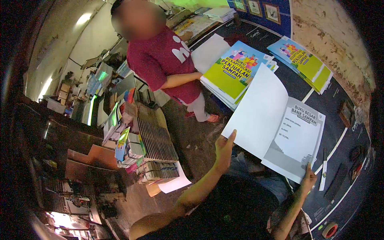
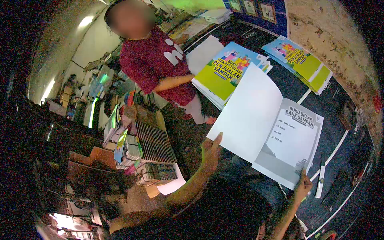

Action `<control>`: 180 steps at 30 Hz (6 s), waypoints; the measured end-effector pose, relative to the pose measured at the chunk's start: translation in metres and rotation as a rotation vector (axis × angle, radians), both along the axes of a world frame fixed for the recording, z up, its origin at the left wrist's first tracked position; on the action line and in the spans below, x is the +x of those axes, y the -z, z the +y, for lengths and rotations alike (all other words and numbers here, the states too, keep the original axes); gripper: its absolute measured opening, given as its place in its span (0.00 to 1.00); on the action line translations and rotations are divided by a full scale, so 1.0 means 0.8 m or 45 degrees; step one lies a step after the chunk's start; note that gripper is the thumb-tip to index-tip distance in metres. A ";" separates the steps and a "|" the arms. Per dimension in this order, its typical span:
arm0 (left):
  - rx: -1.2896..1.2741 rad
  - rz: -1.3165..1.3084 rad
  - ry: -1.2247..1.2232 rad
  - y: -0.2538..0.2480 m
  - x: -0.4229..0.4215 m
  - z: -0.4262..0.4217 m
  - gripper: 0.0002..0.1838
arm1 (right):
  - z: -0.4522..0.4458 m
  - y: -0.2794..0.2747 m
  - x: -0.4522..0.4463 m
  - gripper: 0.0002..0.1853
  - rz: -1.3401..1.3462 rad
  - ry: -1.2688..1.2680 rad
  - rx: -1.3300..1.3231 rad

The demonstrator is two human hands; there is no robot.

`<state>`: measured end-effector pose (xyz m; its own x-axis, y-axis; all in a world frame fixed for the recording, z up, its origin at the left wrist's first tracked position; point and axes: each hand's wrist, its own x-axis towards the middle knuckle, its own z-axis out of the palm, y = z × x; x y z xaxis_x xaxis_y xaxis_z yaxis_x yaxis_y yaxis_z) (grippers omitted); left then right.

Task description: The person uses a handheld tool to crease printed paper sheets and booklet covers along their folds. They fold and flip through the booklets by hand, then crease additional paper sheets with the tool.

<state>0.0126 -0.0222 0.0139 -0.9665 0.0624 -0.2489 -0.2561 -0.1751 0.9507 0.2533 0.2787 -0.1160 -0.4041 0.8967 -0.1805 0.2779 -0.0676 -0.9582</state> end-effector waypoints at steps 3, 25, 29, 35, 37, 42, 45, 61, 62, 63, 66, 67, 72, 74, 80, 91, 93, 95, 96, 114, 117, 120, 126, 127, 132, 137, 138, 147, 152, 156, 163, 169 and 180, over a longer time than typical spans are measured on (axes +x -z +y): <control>-0.126 0.059 0.152 0.019 0.001 0.003 0.15 | 0.001 0.004 -0.001 0.26 -0.009 0.005 0.027; -0.367 0.535 0.589 0.162 0.050 0.054 0.20 | -0.008 -0.054 0.017 0.16 -0.166 -0.329 -0.191; -0.461 0.543 0.546 0.161 0.049 0.055 0.20 | -0.016 -0.057 0.024 0.20 -0.093 -0.221 -0.246; -0.443 0.279 0.618 0.128 0.045 0.056 0.17 | -0.001 -0.045 0.036 0.23 -0.080 -0.165 -0.438; -0.766 0.629 0.509 0.162 0.049 0.051 0.15 | -0.017 -0.049 0.047 0.23 0.235 -0.098 -0.674; -0.548 0.522 0.450 0.152 0.039 0.056 0.14 | -0.017 -0.058 0.006 0.21 0.027 -0.122 -0.637; -0.516 0.504 0.486 0.149 0.036 0.053 0.14 | -0.020 -0.054 0.004 0.20 0.168 -0.153 -0.616; -0.801 0.923 0.252 0.163 0.041 0.059 0.20 | -0.011 -0.056 -0.004 0.25 -0.268 -0.238 -0.466; -0.963 0.862 0.268 0.152 0.048 0.056 0.21 | -0.020 -0.056 0.001 0.26 -0.251 -0.132 -0.432; -0.913 0.070 0.602 0.109 0.039 0.051 0.20 | -0.020 -0.062 -0.002 0.28 -0.333 -0.186 -0.396; -0.512 0.468 0.286 0.110 0.022 0.046 0.14 | -0.026 -0.039 -0.006 0.17 -0.111 -0.154 -0.268; -0.463 0.431 0.201 0.104 0.017 0.046 0.14 | -0.033 -0.065 -0.016 0.17 -0.094 -0.141 -0.416; -0.050 0.242 -0.093 0.045 -0.014 0.040 0.19 | -0.026 -0.077 -0.016 0.16 0.042 -0.314 -0.461; 0.009 0.243 -0.202 0.014 -0.020 0.039 0.20 | -0.028 -0.080 -0.018 0.16 0.065 -0.313 -0.478; -0.011 0.160 -0.205 0.008 -0.038 0.011 0.25 | -0.037 -0.088 -0.013 0.19 -0.026 -0.239 -0.443; 0.082 0.117 -0.048 0.005 0.001 0.038 0.23 | -0.026 -0.054 -0.017 0.16 0.020 -0.195 -0.405; 0.104 0.091 -0.003 0.008 0.004 0.043 0.22 | -0.023 -0.070 -0.016 0.16 0.040 -0.297 -0.431; 0.084 0.113 0.008 0.009 0.007 0.042 0.21 | -0.023 -0.073 -0.014 0.15 0.070 -0.355 -0.446; 0.080 0.130 0.015 0.009 0.007 0.044 0.20 | -0.023 -0.076 -0.016 0.15 0.082 -0.345 -0.443; 0.093 0.125 -0.090 0.011 -0.004 0.030 0.17 | -0.032 -0.080 -0.019 0.15 0.143 -0.258 -0.462; 0.101 0.123 -0.110 0.007 -0.002 0.032 0.15 | -0.033 -0.080 -0.018 0.15 0.136 -0.254 -0.456; 0.113 0.119 -0.049 0.012 -0.006 0.027 0.16 | -0.034 -0.081 -0.018 0.16 0.105 -0.229 -0.464; 0.101 0.152 -0.135 -0.003 0.003 0.043 0.15 | -0.034 -0.079 -0.018 0.18 0.117 -0.232 -0.463; 0.036 0.175 -0.118 -0.009 0.006 0.046 0.16 | -0.033 -0.076 -0.017 0.18 0.115 -0.234 -0.460; -0.409 0.371 0.266 -0.008 0.037 0.043 0.26 | -0.034 -0.079 -0.018 0.17 0.119 -0.217 -0.484; -0.265 0.740 1.251 -0.013 0.021 0.050 0.44 | -0.034 -0.061 -0.009 0.15 -0.103 -0.148 -0.308; -0.339 0.632 1.157 -0.007 0.019 0.054 0.39 | -0.041 -0.065 -0.011 0.13 -0.083 -0.231 0.144; -0.149 -0.292 1.064 0.045 0.028 0.146 0.39 | -0.034 -0.309 -0.139 0.10 -0.576 -0.918 0.922; 0.579 -0.347 0.473 -0.022 0.011 0.108 0.40 | -0.118 -0.338 -0.119 0.19 -0.440 -1.595 1.619; 0.479 -0.224 0.416 -0.020 -0.008 0.048 0.42 | -0.110 -0.321 -0.084 0.27 -0.577 -2.090 0.893; -0.038 -0.225 0.338 0.040 -0.003 0.021 0.25 | 0.055 -0.196 0.022 0.35 -1.393 -0.733 0.721; -0.217 0.033 0.322 0.054 -0.025 0.032 0.23 | 0.067 -0.121 0.067 0.38 -1.030 -0.407 0.823; -1.098 0.977 0.935 -0.033 -0.220 0.136 0.24 | 0.049 -0.097 0.200 0.21 -0.321 0.125 0.387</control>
